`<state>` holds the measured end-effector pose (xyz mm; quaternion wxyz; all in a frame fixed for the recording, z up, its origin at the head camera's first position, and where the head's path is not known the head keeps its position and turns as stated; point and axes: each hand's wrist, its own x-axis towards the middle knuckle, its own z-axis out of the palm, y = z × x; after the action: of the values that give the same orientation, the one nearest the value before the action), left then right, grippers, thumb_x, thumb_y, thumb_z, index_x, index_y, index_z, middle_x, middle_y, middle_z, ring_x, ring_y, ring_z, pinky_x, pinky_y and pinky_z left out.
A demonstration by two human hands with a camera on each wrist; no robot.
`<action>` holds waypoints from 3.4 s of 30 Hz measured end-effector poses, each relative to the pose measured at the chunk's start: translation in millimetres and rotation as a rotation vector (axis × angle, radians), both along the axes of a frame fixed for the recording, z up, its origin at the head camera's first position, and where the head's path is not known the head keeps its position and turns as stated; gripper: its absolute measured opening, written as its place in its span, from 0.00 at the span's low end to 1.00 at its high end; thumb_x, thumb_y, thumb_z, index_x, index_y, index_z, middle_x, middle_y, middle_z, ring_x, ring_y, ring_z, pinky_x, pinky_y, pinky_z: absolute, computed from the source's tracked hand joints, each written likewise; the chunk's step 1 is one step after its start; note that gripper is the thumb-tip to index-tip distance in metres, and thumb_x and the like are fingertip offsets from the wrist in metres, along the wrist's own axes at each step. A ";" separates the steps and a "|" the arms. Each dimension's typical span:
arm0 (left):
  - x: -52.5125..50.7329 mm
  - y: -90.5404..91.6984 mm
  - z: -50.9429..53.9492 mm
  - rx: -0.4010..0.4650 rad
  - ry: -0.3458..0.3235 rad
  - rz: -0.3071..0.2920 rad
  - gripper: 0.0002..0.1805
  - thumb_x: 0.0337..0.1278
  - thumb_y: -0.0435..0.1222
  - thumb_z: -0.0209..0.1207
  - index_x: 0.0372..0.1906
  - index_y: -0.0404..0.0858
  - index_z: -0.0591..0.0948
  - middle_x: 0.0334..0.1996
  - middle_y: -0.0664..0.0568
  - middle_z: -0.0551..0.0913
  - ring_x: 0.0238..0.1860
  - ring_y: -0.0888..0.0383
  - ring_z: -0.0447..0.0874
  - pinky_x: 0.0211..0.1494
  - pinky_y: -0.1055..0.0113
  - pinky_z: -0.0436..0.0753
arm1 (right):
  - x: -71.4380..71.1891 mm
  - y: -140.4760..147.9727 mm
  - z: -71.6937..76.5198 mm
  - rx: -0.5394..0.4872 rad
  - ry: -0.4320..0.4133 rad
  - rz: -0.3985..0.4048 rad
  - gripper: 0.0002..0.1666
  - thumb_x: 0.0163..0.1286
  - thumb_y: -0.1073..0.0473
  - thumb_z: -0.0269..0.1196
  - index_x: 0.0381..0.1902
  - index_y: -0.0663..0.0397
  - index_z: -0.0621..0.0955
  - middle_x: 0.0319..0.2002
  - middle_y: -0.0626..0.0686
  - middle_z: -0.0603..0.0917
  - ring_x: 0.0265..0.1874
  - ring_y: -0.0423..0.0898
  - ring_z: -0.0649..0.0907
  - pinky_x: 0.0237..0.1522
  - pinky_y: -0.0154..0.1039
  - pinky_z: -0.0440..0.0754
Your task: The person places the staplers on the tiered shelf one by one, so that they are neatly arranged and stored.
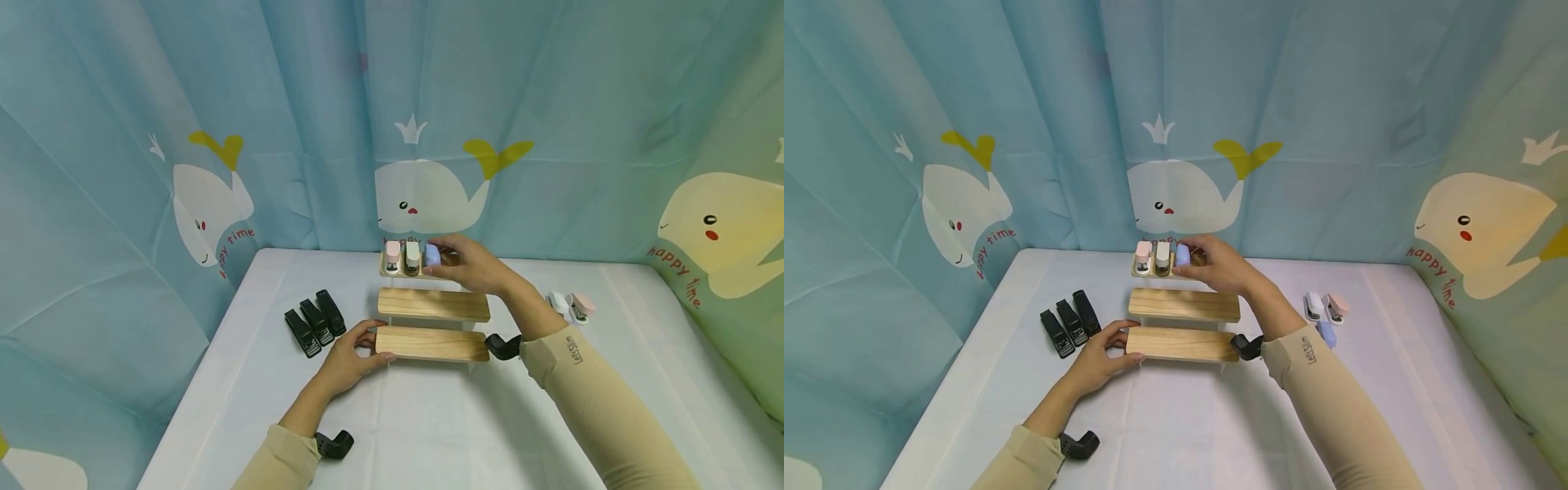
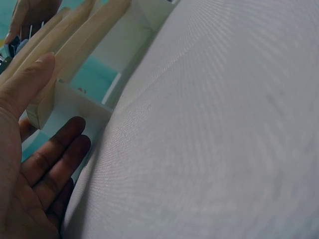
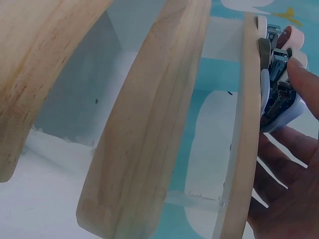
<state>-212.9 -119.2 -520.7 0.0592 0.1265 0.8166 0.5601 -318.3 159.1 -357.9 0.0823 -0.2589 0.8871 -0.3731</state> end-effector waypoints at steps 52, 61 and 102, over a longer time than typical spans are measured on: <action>-0.8 0.0 -2.7 0.022 0.016 0.000 0.33 0.56 0.48 0.75 0.67 0.62 0.76 0.44 0.59 0.89 0.49 0.60 0.84 0.59 0.54 0.76 | 7.3 50.6 0.1 0.064 0.021 -0.058 0.45 0.72 0.43 0.68 0.78 0.55 0.66 0.72 0.60 0.74 0.73 0.61 0.71 0.70 0.64 0.68; -0.6 0.2 -0.9 0.022 0.007 -0.002 0.34 0.56 0.48 0.75 0.67 0.62 0.76 0.45 0.59 0.89 0.49 0.60 0.84 0.59 0.54 0.76 | 8.1 61.0 -3.9 0.088 0.010 -0.079 0.47 0.71 0.39 0.68 0.80 0.49 0.65 0.72 0.61 0.74 0.75 0.61 0.69 0.70 0.68 0.66; -0.3 0.2 -1.5 -0.011 0.024 0.012 0.33 0.56 0.51 0.75 0.67 0.63 0.76 0.45 0.59 0.89 0.50 0.60 0.84 0.60 0.53 0.77 | 28.8 109.8 -11.5 0.160 -0.018 -0.161 0.49 0.71 0.38 0.67 0.80 0.53 0.62 0.73 0.63 0.71 0.73 0.66 0.69 0.70 0.69 0.63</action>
<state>-213.2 -119.1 -522.2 0.0466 0.1279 0.8210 0.5544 -289.5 269.0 -369.4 0.0804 -0.1759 0.9312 -0.3089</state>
